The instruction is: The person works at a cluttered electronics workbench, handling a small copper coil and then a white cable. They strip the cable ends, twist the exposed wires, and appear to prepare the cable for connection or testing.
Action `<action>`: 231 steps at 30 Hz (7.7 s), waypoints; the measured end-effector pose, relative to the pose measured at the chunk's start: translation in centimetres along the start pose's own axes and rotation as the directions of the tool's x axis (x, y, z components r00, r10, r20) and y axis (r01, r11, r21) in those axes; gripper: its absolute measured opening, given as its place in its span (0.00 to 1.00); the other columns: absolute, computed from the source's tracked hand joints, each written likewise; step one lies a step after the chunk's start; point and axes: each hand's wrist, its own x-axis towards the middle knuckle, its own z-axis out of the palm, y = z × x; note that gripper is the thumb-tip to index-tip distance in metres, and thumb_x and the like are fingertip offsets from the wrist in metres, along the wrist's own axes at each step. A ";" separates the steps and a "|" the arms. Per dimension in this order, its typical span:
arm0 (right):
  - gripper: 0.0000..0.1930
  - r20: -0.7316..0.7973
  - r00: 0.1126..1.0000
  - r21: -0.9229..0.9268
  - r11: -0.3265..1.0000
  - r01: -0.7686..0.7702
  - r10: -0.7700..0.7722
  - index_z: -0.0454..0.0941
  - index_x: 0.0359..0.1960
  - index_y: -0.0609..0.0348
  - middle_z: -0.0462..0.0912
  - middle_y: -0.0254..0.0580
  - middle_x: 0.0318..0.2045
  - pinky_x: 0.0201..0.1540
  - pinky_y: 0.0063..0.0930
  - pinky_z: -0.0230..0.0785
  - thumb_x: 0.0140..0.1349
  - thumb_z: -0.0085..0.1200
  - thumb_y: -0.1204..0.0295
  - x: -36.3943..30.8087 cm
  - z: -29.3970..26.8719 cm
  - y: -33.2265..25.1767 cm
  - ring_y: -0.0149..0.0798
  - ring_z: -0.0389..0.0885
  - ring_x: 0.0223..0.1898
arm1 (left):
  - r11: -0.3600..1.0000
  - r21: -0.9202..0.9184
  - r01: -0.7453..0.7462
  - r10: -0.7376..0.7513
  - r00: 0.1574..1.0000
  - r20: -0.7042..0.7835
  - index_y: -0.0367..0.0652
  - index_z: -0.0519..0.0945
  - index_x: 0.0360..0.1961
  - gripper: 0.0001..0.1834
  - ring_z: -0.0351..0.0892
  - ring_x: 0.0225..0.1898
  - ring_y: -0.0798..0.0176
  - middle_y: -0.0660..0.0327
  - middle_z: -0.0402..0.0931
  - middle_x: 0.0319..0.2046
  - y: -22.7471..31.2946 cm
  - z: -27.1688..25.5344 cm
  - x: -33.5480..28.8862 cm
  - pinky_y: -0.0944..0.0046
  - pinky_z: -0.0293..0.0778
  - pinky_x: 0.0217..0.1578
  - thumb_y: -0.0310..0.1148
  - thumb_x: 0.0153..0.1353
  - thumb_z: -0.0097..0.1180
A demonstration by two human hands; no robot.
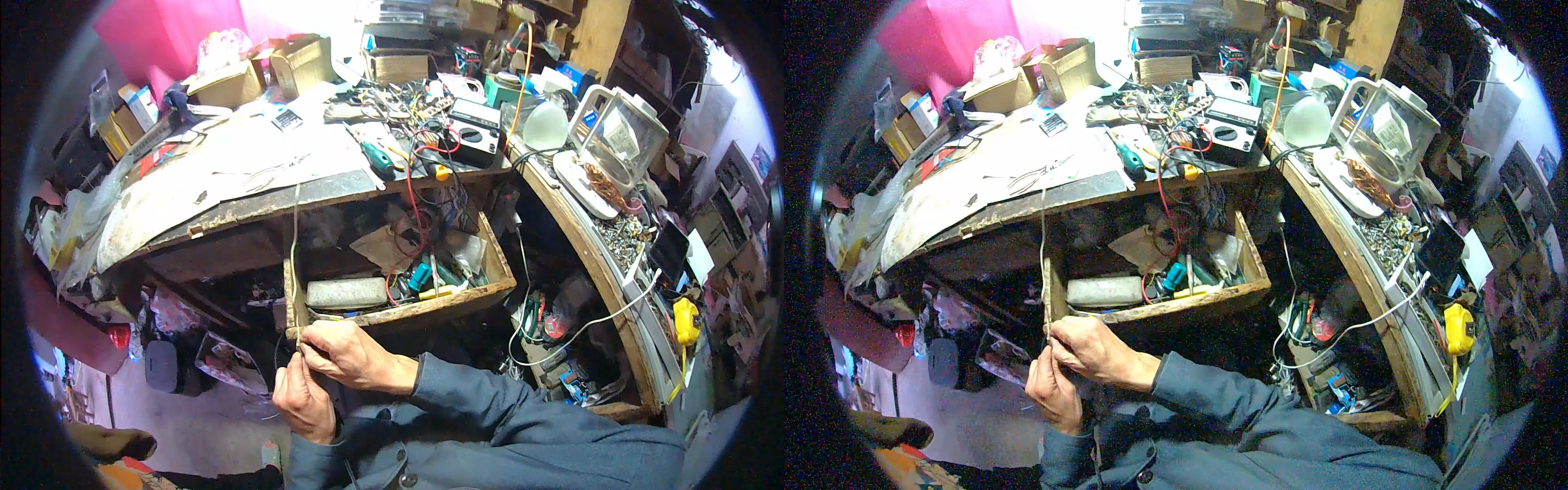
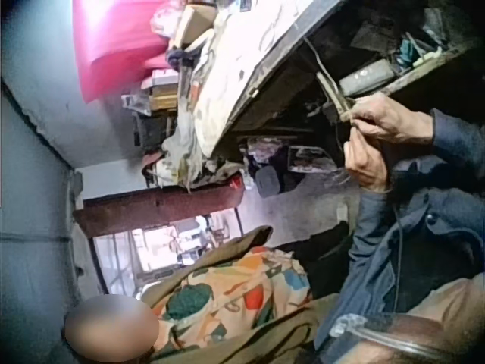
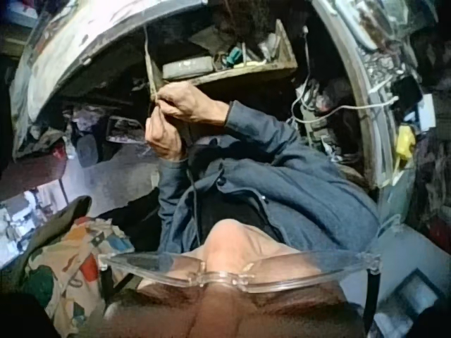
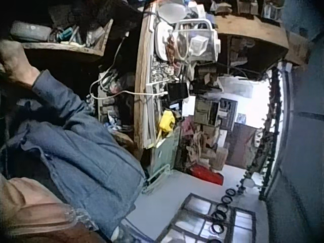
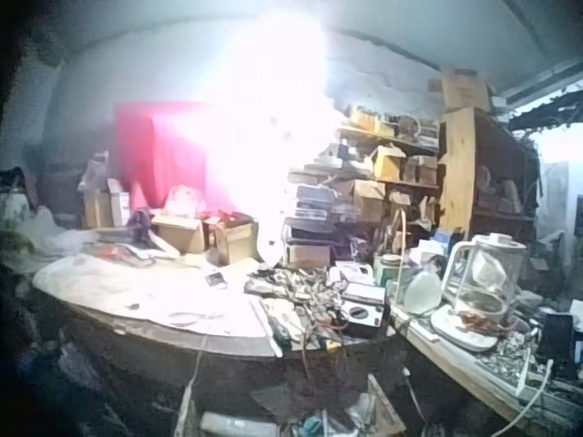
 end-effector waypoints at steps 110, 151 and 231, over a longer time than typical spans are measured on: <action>0.06 0.025 0.801 -0.960 0.238 -0.148 0.599 0.86 0.27 0.63 0.86 0.59 0.27 0.36 0.50 0.83 0.54 0.60 0.74 -0.1 -23.6 8.9 0.60 0.89 0.32 | 0.949 -0.315 -0.018 0.015 1.000 -0.011 0.34 0.85 0.42 0.08 0.81 0.37 0.58 0.54 0.83 0.35 -4.2 6.9 9.0 0.61 0.76 0.41 0.29 0.73 0.60; 0.16 -0.307 0.807 -0.921 0.056 -0.386 0.505 0.77 0.50 0.72 0.88 0.64 0.35 0.44 0.53 0.82 0.64 0.56 0.72 -2.5 -21.1 9.0 0.63 0.89 0.40 | 0.846 0.057 -0.530 0.531 0.847 -0.002 0.48 0.84 0.47 0.14 0.77 0.39 0.54 0.62 0.78 0.34 -3.3 5.0 7.2 0.55 0.71 0.40 0.28 0.58 0.59; 0.05 0.433 0.892 -0.620 0.676 0.399 -0.129 0.78 0.40 0.50 0.79 0.39 0.27 0.25 0.41 0.77 0.63 0.56 0.69 4.4 -4.2 2.6 0.47 0.85 0.27 | 0.929 -0.327 0.173 -0.010 0.896 0.444 0.34 0.88 0.41 0.08 0.86 0.38 0.71 0.60 0.90 0.34 -11.8 -2.2 8.5 0.67 0.80 0.43 0.29 0.67 0.64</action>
